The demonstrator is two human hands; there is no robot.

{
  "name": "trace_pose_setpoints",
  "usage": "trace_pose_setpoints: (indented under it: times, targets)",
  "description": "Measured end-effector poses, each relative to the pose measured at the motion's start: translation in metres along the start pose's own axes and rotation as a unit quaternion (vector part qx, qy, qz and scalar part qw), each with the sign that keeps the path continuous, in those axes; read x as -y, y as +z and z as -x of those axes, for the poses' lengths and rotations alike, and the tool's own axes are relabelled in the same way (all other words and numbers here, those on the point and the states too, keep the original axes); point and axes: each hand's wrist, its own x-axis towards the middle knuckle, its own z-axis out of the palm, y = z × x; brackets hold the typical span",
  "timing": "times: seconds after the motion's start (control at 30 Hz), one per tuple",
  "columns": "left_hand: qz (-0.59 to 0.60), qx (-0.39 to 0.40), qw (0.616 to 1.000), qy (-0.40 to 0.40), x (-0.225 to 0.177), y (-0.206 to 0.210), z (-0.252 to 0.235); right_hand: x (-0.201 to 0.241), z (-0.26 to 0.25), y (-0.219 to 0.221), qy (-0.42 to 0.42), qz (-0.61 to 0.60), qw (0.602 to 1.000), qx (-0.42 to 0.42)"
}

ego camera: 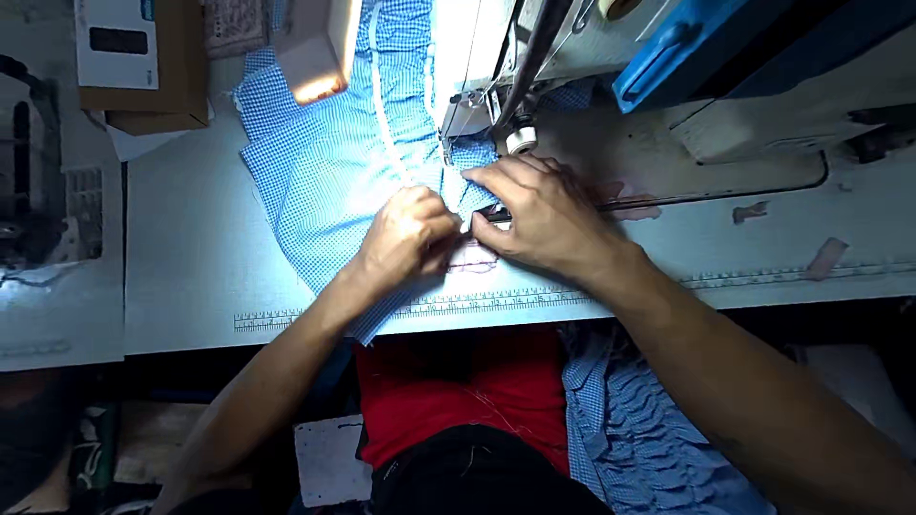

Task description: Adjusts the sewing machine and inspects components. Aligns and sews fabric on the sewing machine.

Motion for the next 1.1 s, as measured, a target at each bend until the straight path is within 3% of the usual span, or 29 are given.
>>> trace_pose_setpoints:
  times: [0.13, 0.27, 0.33, 0.43, 0.5, 0.67, 1.1]
  targets:
    - [0.023, 0.0, 1.0, -0.013, -0.007, 0.005, 0.01, 0.001, 0.044, -0.011, 0.004, -0.011, 0.998, -0.066]
    - [0.019, -0.002, 1.0, -0.019, -0.007, 0.004, 0.01, -0.03, 0.102, -0.033, 0.144, 0.057, 0.969, -0.192]
    - [0.023, -0.006, 1.0, -0.018, -0.006, 0.005, 0.01, -0.027, 0.098, -0.04, 0.155, 0.089, 0.959, -0.221]
    - [0.031, -0.014, 0.999, -0.019, -0.006, 0.007, 0.009, 0.011, 0.047, -0.03, 0.001, 0.043, 0.989, -0.143]
    - [0.031, -0.013, 0.999, -0.019, -0.006, 0.006, 0.007, 0.013, 0.011, -0.005, -0.062, 0.016, 0.996, -0.064]
    - [0.019, -0.024, 0.999, 0.01, -0.005, 0.006, 0.01, -0.014, -0.012, 0.017, 0.006, 0.064, 0.996, -0.054]
    - [0.028, -0.021, 0.999, -0.017, -0.003, 0.006, 0.006, -0.018, -0.011, 0.019, 0.028, 0.06, 0.996, -0.052]
